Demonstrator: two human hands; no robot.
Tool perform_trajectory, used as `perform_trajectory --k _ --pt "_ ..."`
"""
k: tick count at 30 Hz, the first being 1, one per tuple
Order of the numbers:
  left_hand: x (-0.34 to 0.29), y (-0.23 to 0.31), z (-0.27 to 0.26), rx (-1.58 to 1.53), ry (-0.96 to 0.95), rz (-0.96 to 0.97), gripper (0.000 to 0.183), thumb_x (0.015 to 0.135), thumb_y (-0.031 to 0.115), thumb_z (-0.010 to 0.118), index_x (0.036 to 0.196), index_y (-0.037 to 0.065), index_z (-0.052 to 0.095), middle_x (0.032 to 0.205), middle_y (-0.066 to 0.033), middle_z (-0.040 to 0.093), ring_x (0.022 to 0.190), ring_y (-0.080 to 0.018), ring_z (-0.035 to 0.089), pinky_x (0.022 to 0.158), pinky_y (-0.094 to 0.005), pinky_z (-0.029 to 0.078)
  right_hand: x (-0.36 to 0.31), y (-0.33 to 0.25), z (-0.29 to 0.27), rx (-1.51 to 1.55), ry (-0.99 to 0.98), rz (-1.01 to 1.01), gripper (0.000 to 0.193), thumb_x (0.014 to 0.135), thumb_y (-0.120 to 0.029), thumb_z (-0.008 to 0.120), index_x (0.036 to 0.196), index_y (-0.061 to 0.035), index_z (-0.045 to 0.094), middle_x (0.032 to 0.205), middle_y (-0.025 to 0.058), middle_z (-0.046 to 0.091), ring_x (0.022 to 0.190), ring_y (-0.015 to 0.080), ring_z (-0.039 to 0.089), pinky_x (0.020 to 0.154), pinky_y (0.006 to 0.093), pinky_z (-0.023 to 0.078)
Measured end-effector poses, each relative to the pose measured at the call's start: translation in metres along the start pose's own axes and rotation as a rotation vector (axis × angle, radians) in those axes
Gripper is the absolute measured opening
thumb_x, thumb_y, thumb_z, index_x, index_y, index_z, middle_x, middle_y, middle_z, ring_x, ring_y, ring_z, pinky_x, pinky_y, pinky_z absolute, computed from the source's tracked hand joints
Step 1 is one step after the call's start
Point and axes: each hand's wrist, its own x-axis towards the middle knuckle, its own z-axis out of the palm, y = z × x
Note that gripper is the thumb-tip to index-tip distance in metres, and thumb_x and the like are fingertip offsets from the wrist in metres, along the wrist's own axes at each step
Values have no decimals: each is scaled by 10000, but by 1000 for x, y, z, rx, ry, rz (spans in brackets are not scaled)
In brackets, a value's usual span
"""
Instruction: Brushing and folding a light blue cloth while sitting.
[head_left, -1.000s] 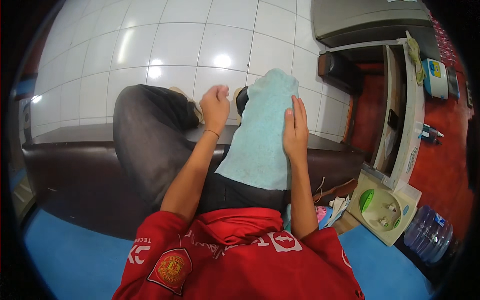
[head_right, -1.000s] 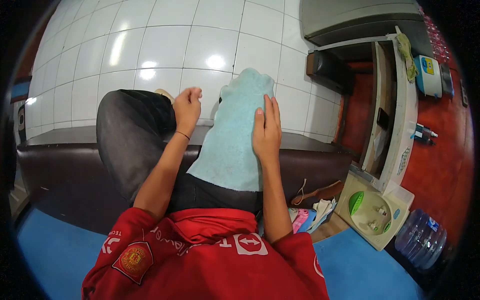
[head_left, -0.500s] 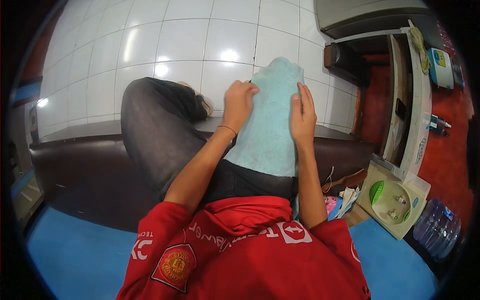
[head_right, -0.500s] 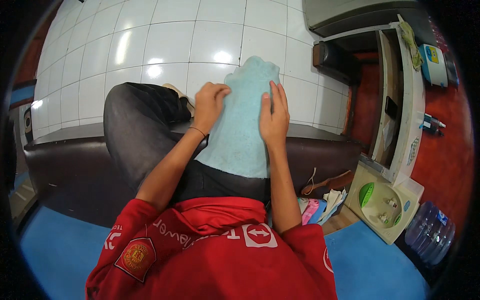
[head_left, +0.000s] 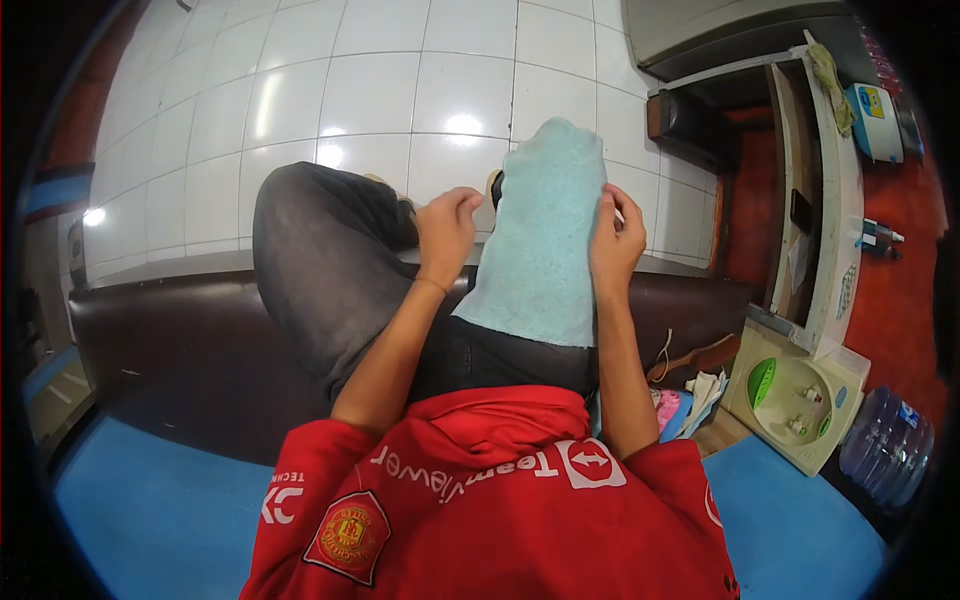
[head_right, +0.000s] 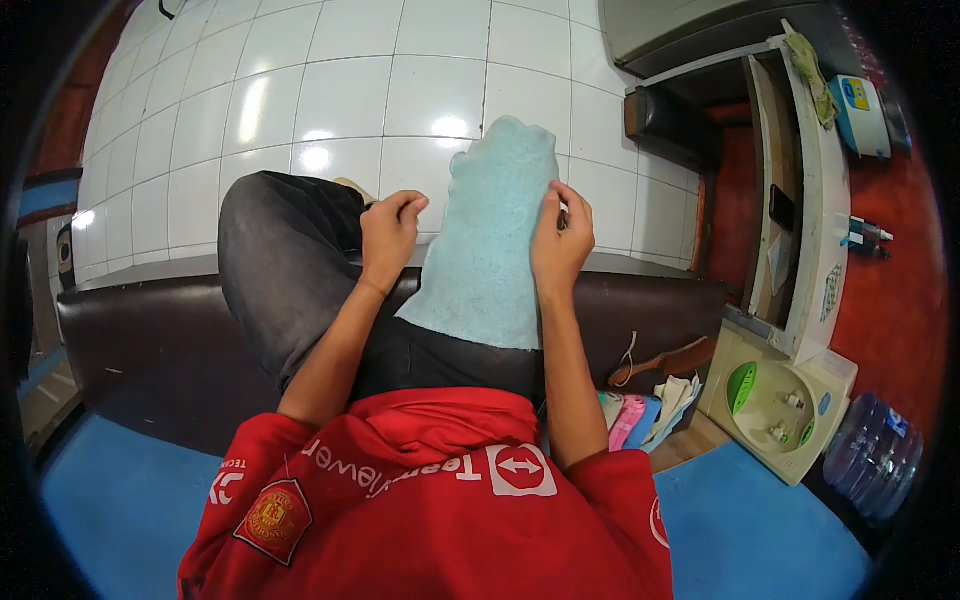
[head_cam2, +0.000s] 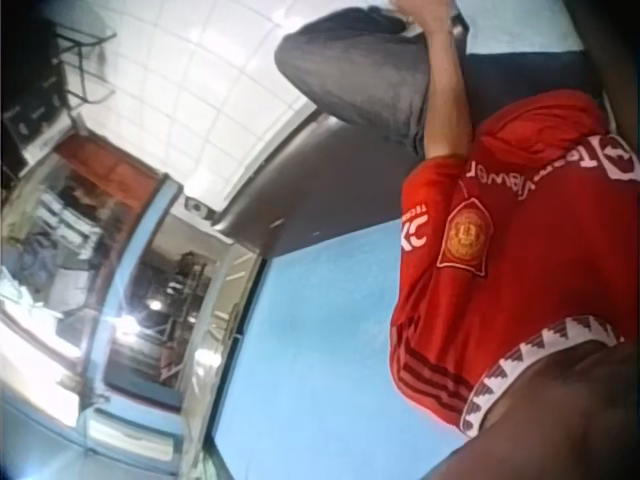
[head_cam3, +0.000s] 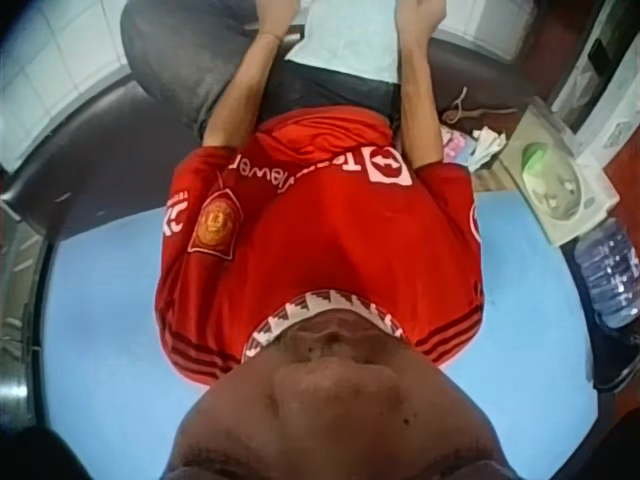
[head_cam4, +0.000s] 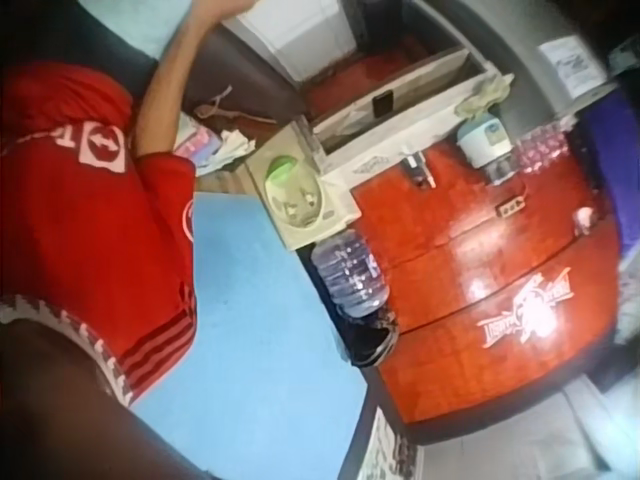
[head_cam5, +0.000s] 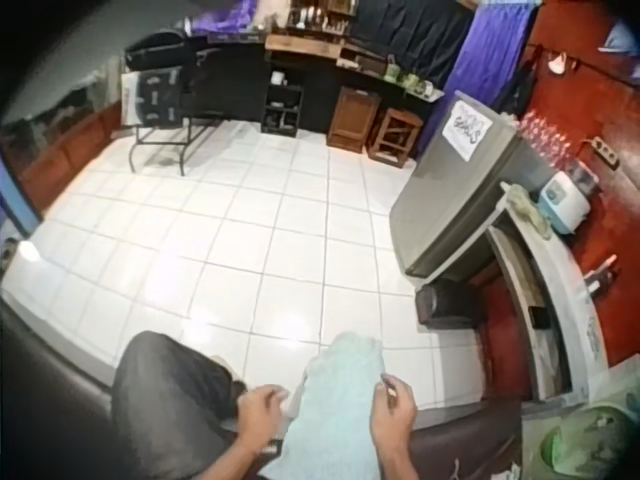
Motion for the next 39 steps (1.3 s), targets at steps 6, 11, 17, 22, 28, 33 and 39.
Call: perform_trajectory --k 6,11,17,22,28,33,39 --pt "-44 52 0 -198 -109 409 135 821 57 696 942 1 713 766 -124 700 660 -232 657 661 -305 515 -21 -41 -51 -87 -289 -281 227 852 -113 709 1067 -40 705 1008 73 600 871 150 541 798 256 441" --pt "-30 31 -7 -172 -329 57 135 839 82 704 942 -2 727 805 -131 721 682 -122 654 645 -267 516 -47 -33 -47 -170 -454 -396 224 798 -66 734 1022 -65 735 946 60 544 860 168 513 785 278 434" --pt "-11 2 -26 -240 -69 -239 147 905 55 619 982 -32 710 759 -55 690 632 -105 633 596 -232 515 -52 -25 -39 -141 -325 -336 164 844 -57 679 999 -47 731 950 72 545 889 187 547 814 290 446" --pt "-33 38 -14 -510 -268 72 151 903 42 620 1029 -12 681 889 -94 698 759 -121 653 682 -230 511 -54 -24 -38 -101 -282 -321 146 865 -58 658 991 -35 728 945 79 561 886 190 570 820 295 458" --pt "-17 17 -13 -109 -11 194 123 878 75 618 922 -18 686 800 -112 697 671 -161 670 614 -271 511 -56 -21 -34 -52 -213 -297 128 846 -63 678 956 -63 743 898 70 571 841 204 557 760 316 467" --pt "-27 29 -47 -188 -173 6 167 915 114 597 980 -2 697 839 -88 711 707 -130 652 636 -254 507 -56 -17 -36 -47 -200 -295 122 852 -70 677 955 -62 742 904 76 568 845 204 563 764 318 467" --pt "-67 42 -35 -37 -337 393 187 845 135 725 995 24 715 857 -64 715 722 -125 623 659 -271 490 -56 -18 -33 -44 -202 -302 122 852 -67 674 953 -66 743 900 80 571 849 206 568 765 319 467"
